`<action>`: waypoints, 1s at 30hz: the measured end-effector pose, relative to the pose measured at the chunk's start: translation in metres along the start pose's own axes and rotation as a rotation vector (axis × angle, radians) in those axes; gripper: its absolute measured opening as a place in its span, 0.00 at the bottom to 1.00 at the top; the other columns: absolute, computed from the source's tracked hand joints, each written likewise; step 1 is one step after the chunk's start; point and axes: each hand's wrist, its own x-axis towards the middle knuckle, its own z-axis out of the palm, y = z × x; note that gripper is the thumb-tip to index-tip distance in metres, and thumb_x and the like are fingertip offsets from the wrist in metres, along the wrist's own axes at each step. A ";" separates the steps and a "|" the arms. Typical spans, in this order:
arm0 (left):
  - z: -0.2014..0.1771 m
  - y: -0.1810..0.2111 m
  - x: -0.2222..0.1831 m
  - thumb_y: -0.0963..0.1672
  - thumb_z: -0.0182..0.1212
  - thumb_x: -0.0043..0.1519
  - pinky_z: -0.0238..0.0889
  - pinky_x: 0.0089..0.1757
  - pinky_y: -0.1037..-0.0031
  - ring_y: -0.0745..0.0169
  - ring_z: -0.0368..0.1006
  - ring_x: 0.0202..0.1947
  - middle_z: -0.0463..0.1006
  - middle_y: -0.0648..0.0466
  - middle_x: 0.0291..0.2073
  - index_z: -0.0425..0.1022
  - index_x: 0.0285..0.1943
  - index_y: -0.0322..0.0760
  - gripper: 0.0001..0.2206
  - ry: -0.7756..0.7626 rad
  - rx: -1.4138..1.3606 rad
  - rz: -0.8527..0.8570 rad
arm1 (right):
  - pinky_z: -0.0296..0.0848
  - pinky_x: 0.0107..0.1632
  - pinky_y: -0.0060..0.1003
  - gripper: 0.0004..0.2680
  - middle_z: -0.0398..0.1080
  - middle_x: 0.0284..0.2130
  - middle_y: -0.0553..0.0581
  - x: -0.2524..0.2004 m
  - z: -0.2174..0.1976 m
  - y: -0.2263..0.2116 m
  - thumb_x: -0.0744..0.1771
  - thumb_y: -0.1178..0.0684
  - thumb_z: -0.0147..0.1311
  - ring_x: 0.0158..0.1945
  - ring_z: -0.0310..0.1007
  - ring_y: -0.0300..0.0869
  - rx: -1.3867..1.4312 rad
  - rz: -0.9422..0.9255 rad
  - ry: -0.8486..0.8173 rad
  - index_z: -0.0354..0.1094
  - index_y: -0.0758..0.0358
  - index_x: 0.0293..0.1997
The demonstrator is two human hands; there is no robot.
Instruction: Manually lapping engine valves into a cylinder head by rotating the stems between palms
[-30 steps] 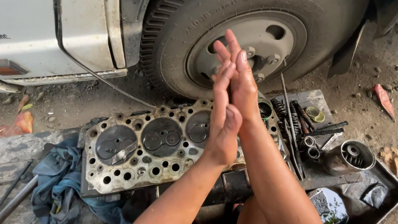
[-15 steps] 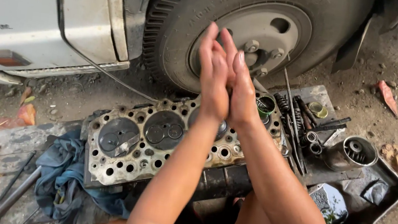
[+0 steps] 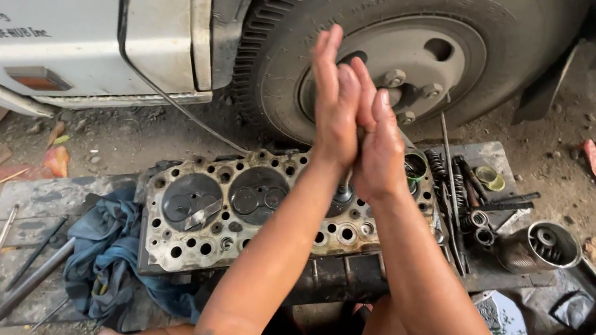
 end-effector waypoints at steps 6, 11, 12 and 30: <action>-0.005 -0.006 0.014 0.63 0.34 0.72 0.20 0.75 0.45 0.35 0.29 0.82 0.41 0.35 0.80 0.44 0.80 0.30 0.40 0.014 -0.050 -0.022 | 0.55 0.71 0.48 0.27 0.48 0.75 0.72 0.018 -0.030 0.011 0.73 0.33 0.33 0.77 0.48 0.56 -0.115 -0.133 -0.084 0.38 0.55 0.80; -0.028 -0.054 0.049 0.61 0.26 0.72 0.37 0.73 0.44 0.35 0.40 0.82 0.48 0.38 0.79 0.48 0.78 0.34 0.36 0.188 0.230 -0.066 | 0.41 0.79 0.43 0.26 0.49 0.76 0.61 -0.001 -0.002 0.004 0.72 0.38 0.30 0.80 0.46 0.48 -0.029 -0.075 -0.044 0.42 0.64 0.77; -0.024 -0.041 0.040 0.62 0.26 0.73 0.36 0.74 0.44 0.36 0.39 0.82 0.46 0.39 0.79 0.47 0.79 0.35 0.35 0.135 0.200 -0.044 | 0.46 0.77 0.41 0.26 0.51 0.75 0.62 0.001 -0.004 0.003 0.72 0.38 0.32 0.78 0.49 0.47 0.025 -0.046 -0.042 0.43 0.63 0.78; -0.013 -0.015 0.011 0.62 0.26 0.75 0.35 0.78 0.47 0.40 0.42 0.83 0.44 0.41 0.82 0.44 0.81 0.37 0.35 -0.061 0.105 -0.009 | 0.56 0.68 0.41 0.29 0.54 0.73 0.65 0.005 -0.013 -0.003 0.70 0.32 0.37 0.76 0.53 0.51 -0.119 -0.068 0.010 0.44 0.58 0.77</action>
